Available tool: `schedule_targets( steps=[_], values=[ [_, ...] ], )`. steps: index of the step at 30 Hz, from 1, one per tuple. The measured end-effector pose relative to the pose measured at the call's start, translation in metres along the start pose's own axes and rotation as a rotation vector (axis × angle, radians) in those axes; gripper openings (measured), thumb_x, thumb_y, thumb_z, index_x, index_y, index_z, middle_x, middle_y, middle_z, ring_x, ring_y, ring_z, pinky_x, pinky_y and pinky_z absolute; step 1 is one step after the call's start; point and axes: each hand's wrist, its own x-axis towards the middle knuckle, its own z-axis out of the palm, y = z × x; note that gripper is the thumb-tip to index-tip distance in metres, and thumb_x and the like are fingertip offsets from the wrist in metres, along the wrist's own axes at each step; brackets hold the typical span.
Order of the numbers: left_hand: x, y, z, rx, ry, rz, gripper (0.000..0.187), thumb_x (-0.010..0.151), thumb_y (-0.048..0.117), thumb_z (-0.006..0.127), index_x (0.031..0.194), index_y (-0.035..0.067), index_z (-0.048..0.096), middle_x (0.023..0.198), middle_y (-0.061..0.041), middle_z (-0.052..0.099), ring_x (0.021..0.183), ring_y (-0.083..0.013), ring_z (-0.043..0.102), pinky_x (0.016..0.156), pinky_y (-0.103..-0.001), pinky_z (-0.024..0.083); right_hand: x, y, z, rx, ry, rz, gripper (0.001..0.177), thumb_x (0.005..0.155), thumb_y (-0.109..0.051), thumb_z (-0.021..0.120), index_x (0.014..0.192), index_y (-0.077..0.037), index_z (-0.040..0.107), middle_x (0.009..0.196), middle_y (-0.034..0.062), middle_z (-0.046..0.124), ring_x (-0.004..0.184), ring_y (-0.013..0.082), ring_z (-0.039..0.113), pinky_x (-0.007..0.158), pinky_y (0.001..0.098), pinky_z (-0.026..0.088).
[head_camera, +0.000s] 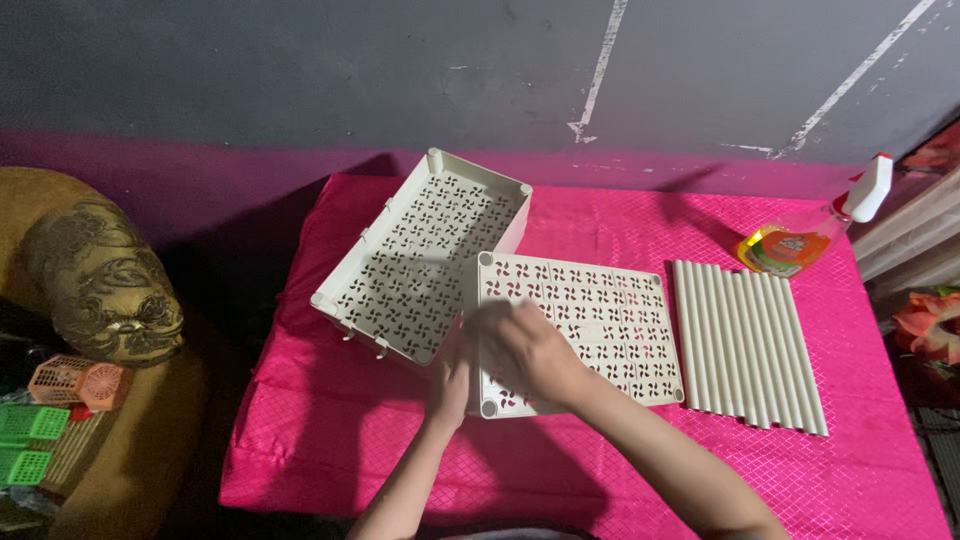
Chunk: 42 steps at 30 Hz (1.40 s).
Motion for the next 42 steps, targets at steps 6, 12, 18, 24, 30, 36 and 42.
schedule_targets(
  steps=[6,12,18,24,30,36,42],
  values=[
    [-0.010,-0.062,0.000,0.622,0.001,0.383,0.045,0.108,0.013,0.043,0.151,0.000,0.045,0.152,-0.026,0.047,0.142,-0.0387,0.046,0.120,-0.042,0.036,-0.005,0.037,-0.014,-0.152,-0.010,-0.279,0.028,0.094,-0.011,0.076,0.119,-0.003,0.070,0.113,0.0100,0.066,0.100,0.0226,0.064,0.079,0.0372,0.048],
    [-0.014,-0.082,-0.003,1.003,0.028,0.477,0.054,0.100,0.004,0.047,0.153,0.002,0.042,0.153,-0.032,0.039,0.144,-0.0446,0.042,0.121,-0.044,0.033,0.005,0.056,0.002,-0.188,-0.034,-0.047,0.019,0.088,-0.010,0.075,0.106,-0.005,0.070,0.102,0.0099,0.064,0.091,0.0243,0.058,0.079,0.0387,0.048],
    [-0.016,-0.092,0.001,0.647,-0.023,0.434,0.048,0.105,0.001,0.047,0.153,0.000,0.043,0.154,-0.028,0.048,0.142,-0.0391,0.049,0.118,-0.042,0.041,-0.015,0.041,-0.007,-0.310,-0.041,-0.389,0.027,0.092,-0.011,0.075,0.119,-0.010,0.074,0.112,0.0058,0.065,0.094,0.0194,0.059,0.080,0.0343,0.046],
    [-0.020,-0.109,0.001,0.940,0.001,0.425,0.048,0.101,0.005,0.045,0.149,0.001,0.050,0.142,-0.025,0.056,0.134,-0.0385,0.055,0.115,-0.043,0.044,0.019,0.046,-0.004,-0.137,0.073,-0.040,0.024,0.087,-0.008,0.075,0.111,-0.006,0.074,0.110,0.0061,0.071,0.089,0.0225,0.060,0.080,0.0387,0.047],
    [-0.006,-0.050,0.001,0.260,-0.031,0.204,0.042,0.112,0.024,0.043,0.144,-0.001,0.054,0.147,-0.020,0.060,0.135,-0.0297,0.060,0.113,-0.037,0.047,-0.030,0.039,-0.001,-0.024,0.032,0.000,0.019,0.084,-0.007,0.074,0.103,-0.004,0.072,0.114,0.0117,0.075,0.092,0.0231,0.064,0.080,0.0373,0.046],
    [0.004,-0.005,-0.003,0.008,-0.063,-0.081,0.052,0.111,0.028,0.035,0.152,-0.004,0.040,0.160,-0.020,0.040,0.151,-0.0292,0.036,0.123,-0.037,0.027,-0.062,0.100,-0.022,-0.376,0.226,0.631,0.018,0.090,-0.005,0.070,0.107,0.001,0.075,0.113,0.0187,0.073,0.100,0.0362,0.064,0.089,0.0442,0.052],
    [0.001,-0.016,-0.002,0.254,-0.106,0.211,0.053,0.114,0.027,0.032,0.156,-0.005,0.034,0.164,-0.022,0.037,0.154,-0.0329,0.032,0.127,-0.041,0.024,-0.028,0.053,0.008,-0.115,0.252,0.465,0.021,0.089,0.000,0.068,0.107,-0.007,0.076,0.110,0.0114,0.075,0.103,0.0292,0.066,0.092,0.0427,0.052]
  ],
)
